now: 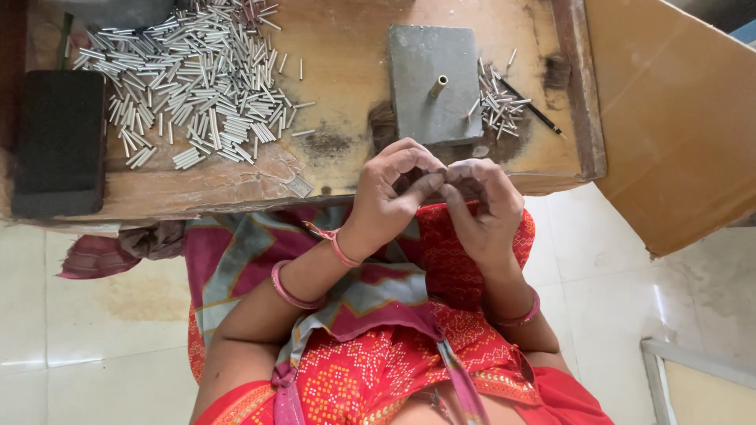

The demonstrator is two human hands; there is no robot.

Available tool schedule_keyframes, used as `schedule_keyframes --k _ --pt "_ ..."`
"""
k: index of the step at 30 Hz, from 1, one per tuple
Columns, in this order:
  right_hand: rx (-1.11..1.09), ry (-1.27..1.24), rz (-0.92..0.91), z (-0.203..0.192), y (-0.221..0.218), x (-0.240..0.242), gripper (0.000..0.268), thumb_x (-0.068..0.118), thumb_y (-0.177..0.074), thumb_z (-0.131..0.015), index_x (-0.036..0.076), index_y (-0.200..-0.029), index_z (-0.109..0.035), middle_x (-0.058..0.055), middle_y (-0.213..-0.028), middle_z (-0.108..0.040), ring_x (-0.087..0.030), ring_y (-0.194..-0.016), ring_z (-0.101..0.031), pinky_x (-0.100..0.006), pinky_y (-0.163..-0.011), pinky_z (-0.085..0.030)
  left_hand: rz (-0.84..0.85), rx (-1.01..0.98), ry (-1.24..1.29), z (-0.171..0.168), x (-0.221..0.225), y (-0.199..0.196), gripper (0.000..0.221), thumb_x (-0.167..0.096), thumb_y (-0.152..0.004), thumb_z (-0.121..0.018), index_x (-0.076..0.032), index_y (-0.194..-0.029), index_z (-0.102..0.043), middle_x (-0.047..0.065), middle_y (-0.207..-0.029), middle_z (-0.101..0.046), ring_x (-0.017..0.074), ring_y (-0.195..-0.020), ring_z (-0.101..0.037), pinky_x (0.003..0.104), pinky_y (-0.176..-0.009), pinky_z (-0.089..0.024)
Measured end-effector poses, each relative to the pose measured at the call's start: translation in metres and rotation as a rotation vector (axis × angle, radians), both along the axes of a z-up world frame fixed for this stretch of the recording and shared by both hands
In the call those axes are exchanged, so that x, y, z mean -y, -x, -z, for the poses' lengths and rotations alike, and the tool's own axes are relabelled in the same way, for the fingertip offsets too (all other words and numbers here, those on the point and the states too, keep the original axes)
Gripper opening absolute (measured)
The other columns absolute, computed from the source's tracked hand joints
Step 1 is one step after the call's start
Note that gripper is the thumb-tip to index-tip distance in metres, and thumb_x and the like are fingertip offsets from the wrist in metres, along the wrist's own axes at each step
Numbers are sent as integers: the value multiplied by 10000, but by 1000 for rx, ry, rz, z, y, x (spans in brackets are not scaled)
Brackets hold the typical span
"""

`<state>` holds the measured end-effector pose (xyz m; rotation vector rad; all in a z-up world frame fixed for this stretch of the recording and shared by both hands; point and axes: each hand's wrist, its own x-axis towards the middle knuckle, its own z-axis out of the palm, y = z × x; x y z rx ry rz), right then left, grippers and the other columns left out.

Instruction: Wrapping small metal tubes individually in thin white paper strips.

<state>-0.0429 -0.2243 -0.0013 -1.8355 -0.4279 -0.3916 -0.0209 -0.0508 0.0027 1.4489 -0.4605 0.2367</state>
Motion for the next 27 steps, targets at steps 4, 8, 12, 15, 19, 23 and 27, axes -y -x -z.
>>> schedule_keyframes --k 4,8,12,15,19,23,27 --pt "87 -4 -63 -18 -4 0 210 -116 -970 -681 -19 -1123 -575 -102 -1086 -671 -143 -976 -684 -242 -813 -572 12 -11 -20 -5 -3 2 107 77 -897 -718 -4 -963 -698 67 -952 -656 162 -901 -663 271 -827 -531" --pt "193 146 21 -26 -5 -3 186 -117 -901 -728 -22 -1042 -653 -120 -1014 -663 -197 -924 -679 -282 -815 -554 -4 26 -79 -9 -5 3 118 86 -871 -720 6 -954 -692 69 -923 -647 153 -854 -668 270 -775 -538" --pt "177 157 31 -22 -6 -2 181 -123 -884 -724 -11 -1007 -654 -122 -1005 -659 -194 -907 -679 -293 -817 -557 -3 -9 -92 -9 -3 5 116 94 -858 -705 12 -937 -681 77 -904 -636 144 -798 -655 252 -714 -520" --pt "214 178 117 -17 -5 -5 179 -121 -881 -716 -4 -983 -626 -116 -997 -651 -186 -880 -662 -291 -793 -547 19 1 -43 -2 1 2 95 83 -876 -688 13 -940 -677 61 -898 -645 128 -816 -654 237 -745 -518" --pt "248 171 169 -6 -6 -10 164 -105 -875 -667 -1 -972 -586 -120 -975 -610 -188 -835 -607 -295 -744 -512 137 -158 168 29 15 1 63 54 -923 -666 8 -965 -677 10 -906 -653 79 -845 -624 225 -775 -517" --pt "264 143 150 1 -9 -12 139 -79 -923 -588 7 -1024 -545 -115 -991 -584 -190 -850 -568 -272 -740 -482 236 -338 348 37 21 3 70 29 -954 -632 4 -992 -687 -29 -918 -662 39 -850 -594 217 -767 -511" --pt "134 -40 87 14 -11 -8 89 -68 -984 -529 11 -1022 -546 -88 -981 -565 -143 -814 -540 -243 -747 -475 226 -376 353 38 22 6 72 19 -945 -637 3 -990 -692 -33 -895 -670 36 -829 -590 217 -745 -503"
